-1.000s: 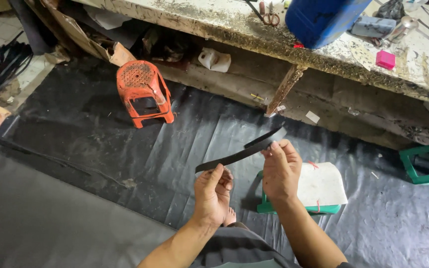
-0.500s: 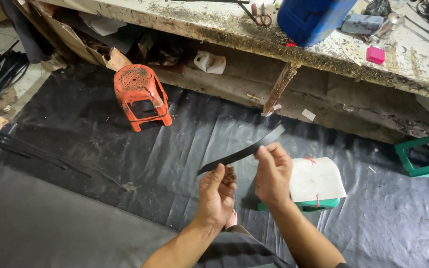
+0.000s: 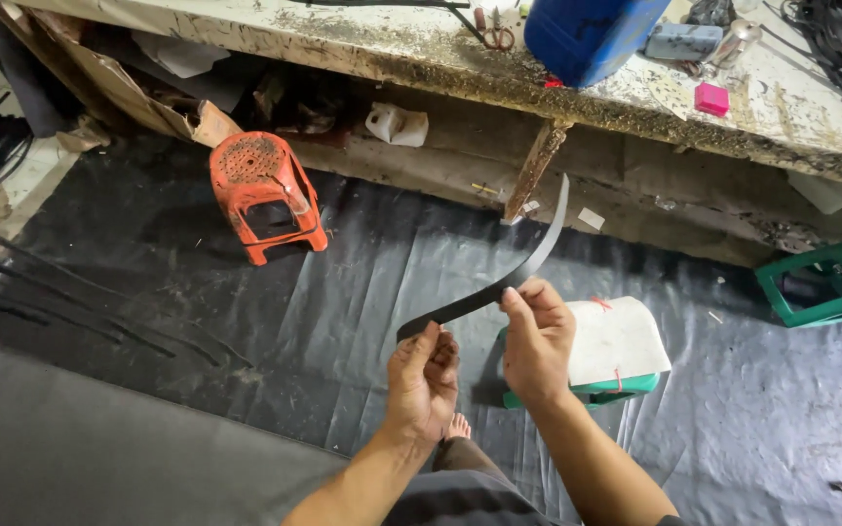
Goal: Applying edge dye to leather strips by pulling them through a manual applicator mounted on a container.
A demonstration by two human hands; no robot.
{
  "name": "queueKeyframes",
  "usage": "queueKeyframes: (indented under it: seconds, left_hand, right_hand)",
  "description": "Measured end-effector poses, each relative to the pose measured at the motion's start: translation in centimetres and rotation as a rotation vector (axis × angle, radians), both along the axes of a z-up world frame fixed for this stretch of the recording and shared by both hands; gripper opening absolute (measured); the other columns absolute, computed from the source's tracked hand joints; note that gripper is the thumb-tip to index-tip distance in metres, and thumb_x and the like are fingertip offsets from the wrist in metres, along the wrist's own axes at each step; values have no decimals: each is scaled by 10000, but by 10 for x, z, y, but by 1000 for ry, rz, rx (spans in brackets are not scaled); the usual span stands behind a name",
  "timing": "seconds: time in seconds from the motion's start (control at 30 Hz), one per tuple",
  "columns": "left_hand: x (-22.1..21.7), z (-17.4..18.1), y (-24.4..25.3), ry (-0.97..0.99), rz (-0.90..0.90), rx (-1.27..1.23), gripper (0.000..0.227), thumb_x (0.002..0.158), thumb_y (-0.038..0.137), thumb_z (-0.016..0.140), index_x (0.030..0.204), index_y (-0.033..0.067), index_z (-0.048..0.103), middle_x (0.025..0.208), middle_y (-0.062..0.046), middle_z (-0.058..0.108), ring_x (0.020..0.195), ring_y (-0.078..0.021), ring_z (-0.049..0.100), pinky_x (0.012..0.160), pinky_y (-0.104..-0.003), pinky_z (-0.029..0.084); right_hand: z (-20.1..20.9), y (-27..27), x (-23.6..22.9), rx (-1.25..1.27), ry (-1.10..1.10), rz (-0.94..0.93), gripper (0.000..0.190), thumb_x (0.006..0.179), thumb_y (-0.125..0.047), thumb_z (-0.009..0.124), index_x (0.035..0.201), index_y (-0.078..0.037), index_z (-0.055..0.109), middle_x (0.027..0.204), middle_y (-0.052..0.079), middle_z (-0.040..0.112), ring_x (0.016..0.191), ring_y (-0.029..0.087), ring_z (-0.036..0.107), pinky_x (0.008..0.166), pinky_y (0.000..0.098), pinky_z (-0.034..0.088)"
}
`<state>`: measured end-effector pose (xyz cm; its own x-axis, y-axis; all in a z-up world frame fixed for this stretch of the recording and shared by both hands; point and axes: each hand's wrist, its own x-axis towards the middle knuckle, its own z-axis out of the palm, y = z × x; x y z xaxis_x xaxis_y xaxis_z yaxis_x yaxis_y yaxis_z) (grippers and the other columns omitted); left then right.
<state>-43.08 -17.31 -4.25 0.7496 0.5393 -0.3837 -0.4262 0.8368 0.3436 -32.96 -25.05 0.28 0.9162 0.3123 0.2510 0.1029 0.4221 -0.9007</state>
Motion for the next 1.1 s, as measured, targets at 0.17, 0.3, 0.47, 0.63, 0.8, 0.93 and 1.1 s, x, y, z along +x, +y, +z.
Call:
queueKeyframes:
  seconds: [0.17,0.3,0.47,0.63,0.8,0.93,1.1]
  left_hand:
    - [-12,1,-1,5,3,26,156,921,153,763,828,34,721,791,-126,700,535,-136,564,430,-207,389]
    - [-15,-2,0,-18,-7,58,160,918,177,772,824,54,730,786,-113,678,486,-125,484,443,-213,379]
    - [-8,-24,0,19,45,50,154,925,153,762,860,22,714,814,-107,683,674,-144,589,442,-219,399]
    - [-6,-21,-6,123,70,-12,158,919,139,768,863,14,690,834,-119,672,621,-146,538,464,-224,395]
    - [-5,-21,-7,151,108,-48,159,949,124,747,836,32,682,749,-94,644,674,-166,581,465,-243,367]
    - [-5,-18,-8,206,19,11,231,986,197,723,821,46,666,689,-66,610,457,-148,462,373,-277,276]
    - [-19,86,6,290,145,1118,248,861,251,824,725,109,672,596,38,579,570,-63,502,558,-266,451]
  right_hand:
    - [27,-11,27,36,-14,-103,130,1000,-88,608,871,-108,612,802,2,618,780,76,559,771,209,443]
    - [42,-18,53,68,-46,-194,84,997,-84,635,928,-98,679,807,-23,639,768,60,601,760,191,517]
    - [52,-24,74,172,-103,-203,43,996,-69,662,969,-82,693,857,-16,645,788,75,597,749,192,518]
    - [62,-27,79,179,-170,-229,20,997,-69,670,982,-79,679,857,-14,631,753,83,598,747,193,539]
    - [79,-22,63,132,-325,-196,62,986,-53,673,938,-50,633,812,24,609,733,104,567,713,226,481]
    - [91,-16,49,99,-394,-238,89,978,-50,698,944,-13,625,834,49,598,721,124,573,672,247,522]
    - [111,-6,26,14,-662,-194,182,988,-28,680,854,-5,559,746,84,541,676,154,529,648,257,436]
